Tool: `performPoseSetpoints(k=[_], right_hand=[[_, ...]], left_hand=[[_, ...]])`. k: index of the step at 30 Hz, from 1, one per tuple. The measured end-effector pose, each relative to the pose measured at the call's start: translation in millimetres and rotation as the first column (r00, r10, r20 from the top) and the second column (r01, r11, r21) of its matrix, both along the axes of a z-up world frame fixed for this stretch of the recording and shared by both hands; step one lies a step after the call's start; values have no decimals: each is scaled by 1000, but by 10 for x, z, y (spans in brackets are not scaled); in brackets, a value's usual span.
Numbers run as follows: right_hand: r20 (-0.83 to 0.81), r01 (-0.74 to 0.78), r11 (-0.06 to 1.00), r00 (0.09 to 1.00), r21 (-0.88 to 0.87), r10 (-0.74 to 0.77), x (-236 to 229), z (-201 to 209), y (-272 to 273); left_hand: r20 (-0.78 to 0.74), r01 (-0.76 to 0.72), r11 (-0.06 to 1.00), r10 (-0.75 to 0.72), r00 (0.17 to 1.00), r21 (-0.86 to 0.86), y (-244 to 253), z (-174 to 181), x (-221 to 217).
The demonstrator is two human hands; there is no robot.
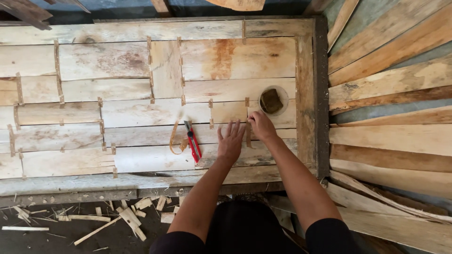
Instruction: The person is repairing a wooden surface by fitting small wooden pieces into gaps and using glue and a utility knife.
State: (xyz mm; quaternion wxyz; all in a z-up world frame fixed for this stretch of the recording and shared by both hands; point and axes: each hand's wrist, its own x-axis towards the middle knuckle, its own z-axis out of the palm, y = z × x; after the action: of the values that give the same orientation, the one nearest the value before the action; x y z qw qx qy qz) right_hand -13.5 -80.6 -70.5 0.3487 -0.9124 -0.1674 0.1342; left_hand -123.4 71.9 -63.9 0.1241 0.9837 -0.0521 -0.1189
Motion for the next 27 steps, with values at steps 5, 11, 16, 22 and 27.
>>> performPoseSetpoints(k=[5,11,16,22,27], right_hand=[[-74,17,996,997,-91,-24,12,135,70],[-69,37,993,997,-114,-45,5,143,98],[-78,78,991,993,-113,-87,-13,105,114],[-68,105,987,991,-122,-114,-14,155,153],[25,118,992,993,-34,-117,-35,44,128]], left_hand=[[-81,15,1000,-14,997,4,4,61,33],[-143,17,1000,-17,990,-3,14,151,53],[-133,14,1000,-14,991,-6,11,120,37],[-111,5,1000,-5,994,-3,11,106,44],[-114,2,1000,-4,994,-21,5,60,40]])
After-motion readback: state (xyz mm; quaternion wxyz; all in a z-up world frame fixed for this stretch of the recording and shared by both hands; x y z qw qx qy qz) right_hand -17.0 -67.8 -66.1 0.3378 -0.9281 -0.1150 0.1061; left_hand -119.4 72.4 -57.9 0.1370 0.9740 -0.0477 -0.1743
